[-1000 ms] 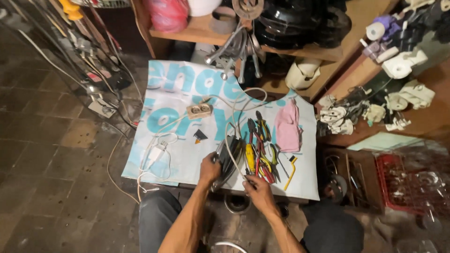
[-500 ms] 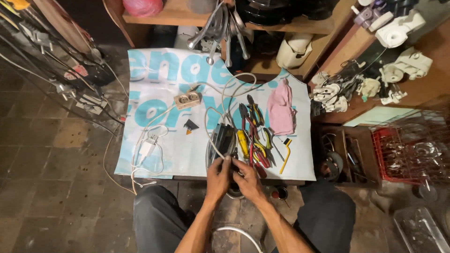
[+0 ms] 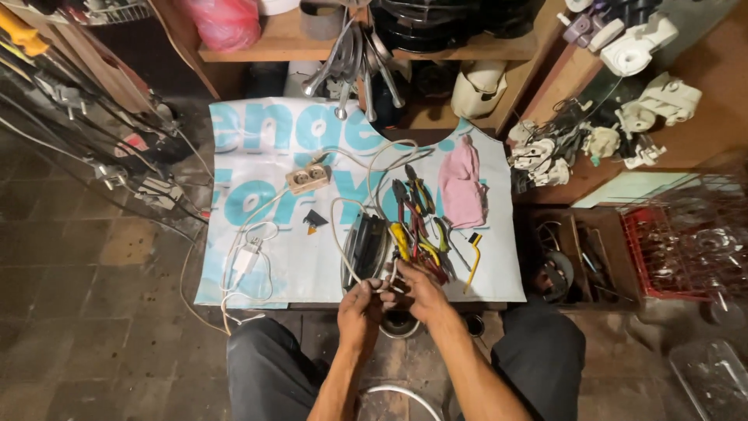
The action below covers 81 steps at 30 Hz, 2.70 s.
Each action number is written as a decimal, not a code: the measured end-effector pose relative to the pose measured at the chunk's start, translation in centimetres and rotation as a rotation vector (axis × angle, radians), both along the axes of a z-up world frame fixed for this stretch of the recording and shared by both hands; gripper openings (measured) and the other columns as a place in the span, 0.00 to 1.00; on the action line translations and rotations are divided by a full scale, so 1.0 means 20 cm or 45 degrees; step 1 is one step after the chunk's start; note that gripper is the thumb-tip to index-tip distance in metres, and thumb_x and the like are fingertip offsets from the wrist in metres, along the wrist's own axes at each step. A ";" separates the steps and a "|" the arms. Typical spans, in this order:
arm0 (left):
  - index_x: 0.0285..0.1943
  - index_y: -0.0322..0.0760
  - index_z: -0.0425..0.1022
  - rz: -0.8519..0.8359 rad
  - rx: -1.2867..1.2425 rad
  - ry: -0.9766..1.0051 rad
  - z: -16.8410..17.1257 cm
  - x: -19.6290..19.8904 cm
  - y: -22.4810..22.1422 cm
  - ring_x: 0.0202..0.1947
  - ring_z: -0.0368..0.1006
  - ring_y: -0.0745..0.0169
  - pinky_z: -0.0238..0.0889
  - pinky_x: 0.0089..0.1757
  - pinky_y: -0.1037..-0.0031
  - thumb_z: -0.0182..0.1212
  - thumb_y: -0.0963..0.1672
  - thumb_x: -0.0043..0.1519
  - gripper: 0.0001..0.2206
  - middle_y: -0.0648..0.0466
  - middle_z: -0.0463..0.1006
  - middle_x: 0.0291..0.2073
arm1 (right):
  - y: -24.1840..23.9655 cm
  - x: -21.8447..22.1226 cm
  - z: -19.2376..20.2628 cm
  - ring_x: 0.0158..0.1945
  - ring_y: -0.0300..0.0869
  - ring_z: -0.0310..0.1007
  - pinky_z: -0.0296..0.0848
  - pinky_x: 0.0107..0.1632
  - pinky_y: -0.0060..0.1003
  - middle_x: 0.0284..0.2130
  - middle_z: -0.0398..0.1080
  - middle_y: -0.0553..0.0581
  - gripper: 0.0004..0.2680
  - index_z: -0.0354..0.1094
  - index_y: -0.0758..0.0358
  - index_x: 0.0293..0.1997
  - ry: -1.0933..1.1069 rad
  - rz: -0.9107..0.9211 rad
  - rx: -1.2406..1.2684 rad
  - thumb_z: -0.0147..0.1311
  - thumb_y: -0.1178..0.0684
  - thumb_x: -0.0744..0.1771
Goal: Reassembling an electric iron by aligning the soleplate with the housing and fastening it with screws.
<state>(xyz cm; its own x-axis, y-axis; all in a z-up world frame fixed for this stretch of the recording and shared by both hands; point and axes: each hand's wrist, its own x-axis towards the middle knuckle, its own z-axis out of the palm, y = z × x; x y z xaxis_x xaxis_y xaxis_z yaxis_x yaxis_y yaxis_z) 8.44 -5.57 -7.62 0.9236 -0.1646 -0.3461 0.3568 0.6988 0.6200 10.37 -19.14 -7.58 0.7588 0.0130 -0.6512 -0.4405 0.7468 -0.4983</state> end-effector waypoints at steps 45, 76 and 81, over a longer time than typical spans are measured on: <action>0.42 0.53 0.83 -0.986 2.760 -1.701 0.22 0.61 0.02 0.57 0.70 0.67 0.30 0.68 0.41 0.61 0.43 0.57 0.09 0.63 0.83 0.40 | -0.73 0.05 0.07 0.41 0.38 0.75 0.79 0.52 0.33 0.37 0.73 0.48 0.06 0.69 0.54 0.42 -0.312 -0.656 0.033 0.62 0.51 0.66; 0.46 0.36 0.75 -0.412 1.919 -1.530 0.22 -0.14 0.36 0.48 0.68 0.48 0.63 0.51 0.62 0.60 0.37 0.44 0.18 0.50 0.73 0.51 | -1.00 -0.07 -0.63 0.41 0.49 0.76 0.73 0.37 0.46 0.42 0.72 0.64 0.15 0.68 0.61 0.57 -0.025 -0.486 -0.396 0.40 0.62 0.66; 0.49 0.36 0.75 -0.456 1.634 -0.894 0.15 -0.32 0.36 0.47 0.75 0.54 0.69 0.47 0.72 0.55 0.34 0.46 0.20 0.54 0.75 0.52 | -0.97 -0.17 -0.61 0.37 0.56 0.74 0.75 0.43 0.54 0.31 0.68 0.63 0.10 0.67 0.66 0.53 0.008 -0.608 -0.084 0.50 0.57 0.67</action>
<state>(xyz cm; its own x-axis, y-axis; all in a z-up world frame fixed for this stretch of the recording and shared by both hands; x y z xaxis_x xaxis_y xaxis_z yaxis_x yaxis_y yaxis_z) 2.11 1.60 -4.67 0.9357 -0.3482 0.0569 -0.2343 -0.4927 0.8381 6.97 -38.62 -19.83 0.6662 -0.3774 -0.6432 -0.0591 0.8331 -0.5500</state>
